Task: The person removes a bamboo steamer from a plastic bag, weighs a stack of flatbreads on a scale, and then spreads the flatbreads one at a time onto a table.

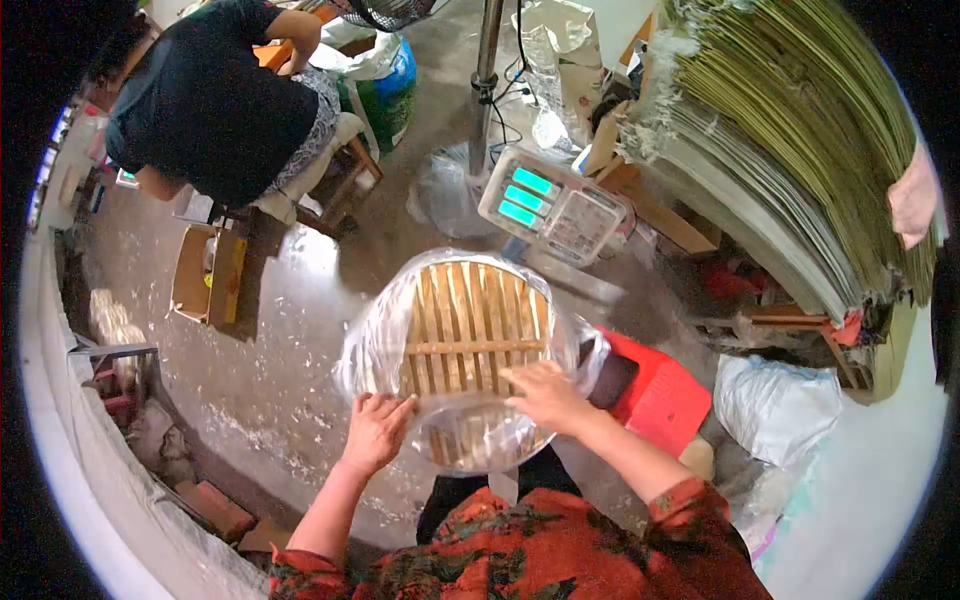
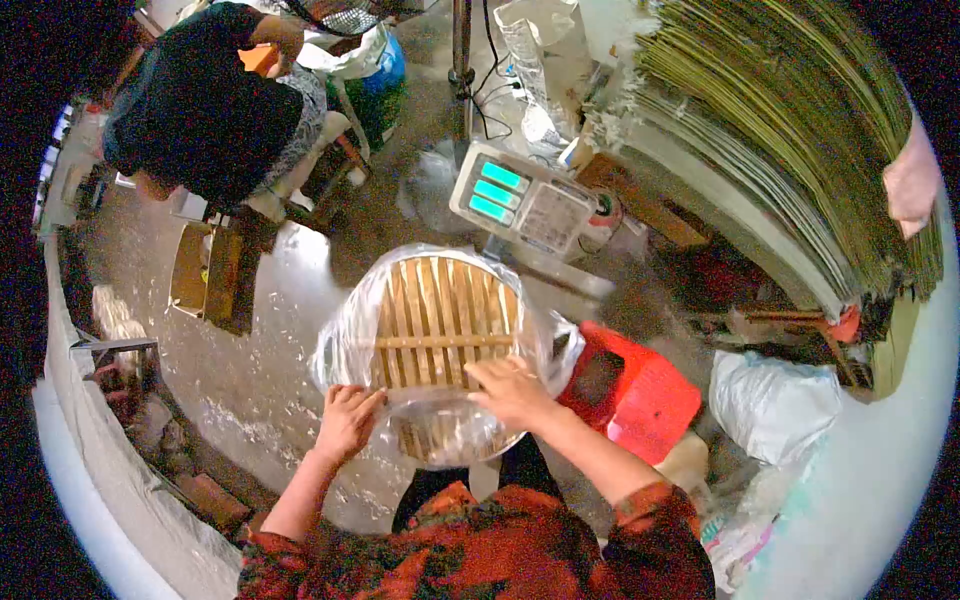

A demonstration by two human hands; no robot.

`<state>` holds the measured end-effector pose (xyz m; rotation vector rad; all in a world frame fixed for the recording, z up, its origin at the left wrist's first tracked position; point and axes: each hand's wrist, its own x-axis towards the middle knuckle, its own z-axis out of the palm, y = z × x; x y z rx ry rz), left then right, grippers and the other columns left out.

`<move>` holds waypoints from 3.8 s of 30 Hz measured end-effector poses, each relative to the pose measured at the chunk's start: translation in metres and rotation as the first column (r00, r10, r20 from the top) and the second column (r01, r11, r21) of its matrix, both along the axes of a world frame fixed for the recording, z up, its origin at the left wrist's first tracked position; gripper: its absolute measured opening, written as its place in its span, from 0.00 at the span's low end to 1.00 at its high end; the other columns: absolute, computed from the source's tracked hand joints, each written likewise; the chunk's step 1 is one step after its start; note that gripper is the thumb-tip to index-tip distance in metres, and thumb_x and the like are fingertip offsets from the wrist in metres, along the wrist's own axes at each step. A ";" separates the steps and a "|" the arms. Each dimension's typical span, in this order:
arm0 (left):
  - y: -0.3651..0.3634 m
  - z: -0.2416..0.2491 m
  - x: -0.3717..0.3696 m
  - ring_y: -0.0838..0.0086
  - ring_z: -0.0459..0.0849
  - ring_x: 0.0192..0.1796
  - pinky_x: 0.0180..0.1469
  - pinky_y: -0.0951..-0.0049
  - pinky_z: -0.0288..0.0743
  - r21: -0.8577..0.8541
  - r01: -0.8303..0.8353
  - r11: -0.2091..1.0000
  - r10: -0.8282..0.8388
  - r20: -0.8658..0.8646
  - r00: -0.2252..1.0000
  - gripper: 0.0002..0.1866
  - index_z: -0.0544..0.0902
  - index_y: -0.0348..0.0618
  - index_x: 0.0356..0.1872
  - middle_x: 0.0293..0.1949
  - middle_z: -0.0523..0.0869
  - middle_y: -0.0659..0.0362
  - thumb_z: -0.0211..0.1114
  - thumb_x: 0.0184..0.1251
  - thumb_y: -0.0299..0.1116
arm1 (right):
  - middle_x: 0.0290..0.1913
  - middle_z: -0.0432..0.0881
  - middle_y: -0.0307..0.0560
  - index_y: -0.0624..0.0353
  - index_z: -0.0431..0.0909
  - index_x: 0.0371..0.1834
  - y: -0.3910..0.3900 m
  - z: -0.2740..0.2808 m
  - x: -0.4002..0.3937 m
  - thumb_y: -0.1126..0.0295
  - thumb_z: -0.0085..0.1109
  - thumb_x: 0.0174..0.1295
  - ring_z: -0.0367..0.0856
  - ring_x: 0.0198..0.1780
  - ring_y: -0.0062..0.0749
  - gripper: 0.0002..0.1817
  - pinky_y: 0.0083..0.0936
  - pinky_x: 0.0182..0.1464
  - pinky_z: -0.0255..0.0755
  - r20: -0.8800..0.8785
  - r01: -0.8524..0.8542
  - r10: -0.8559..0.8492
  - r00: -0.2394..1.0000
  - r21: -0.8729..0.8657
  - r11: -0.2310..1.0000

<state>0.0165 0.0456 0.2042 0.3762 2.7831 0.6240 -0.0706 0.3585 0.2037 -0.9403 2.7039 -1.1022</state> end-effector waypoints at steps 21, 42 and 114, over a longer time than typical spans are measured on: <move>-0.058 -0.076 0.094 0.66 0.54 0.70 0.68 0.45 0.43 -0.548 0.490 0.678 -0.419 0.259 0.870 0.27 0.64 0.53 0.64 0.66 0.64 0.58 0.52 0.61 0.40 | 0.44 0.81 0.51 0.60 0.75 0.46 0.075 -0.164 0.138 0.71 0.46 0.57 0.79 0.46 0.41 0.15 0.36 0.45 0.69 0.659 -0.216 -0.214 0.721 0.508 0.834; -0.074 -0.108 -0.041 0.81 0.74 0.26 0.24 0.79 0.71 0.464 -0.874 0.145 0.547 0.698 0.462 0.06 0.78 0.45 0.35 0.27 0.76 0.65 0.64 0.56 0.28 | 0.34 0.79 0.51 0.64 0.73 0.37 0.121 -0.037 0.056 0.69 0.52 0.59 0.82 0.32 0.37 0.09 0.31 0.31 0.76 0.944 0.468 0.048 -0.327 0.117 0.876; 0.040 -0.083 0.335 0.74 0.75 0.23 0.18 0.75 0.66 0.627 -0.556 -0.547 0.822 0.530 -0.210 0.14 0.68 0.45 0.45 0.35 0.75 0.59 0.56 0.58 0.24 | 0.38 0.76 0.41 0.56 0.71 0.37 0.128 0.347 -0.056 0.81 0.53 0.42 0.76 0.42 0.34 0.16 0.33 0.47 0.73 0.365 0.367 0.191 0.911 -0.930 0.026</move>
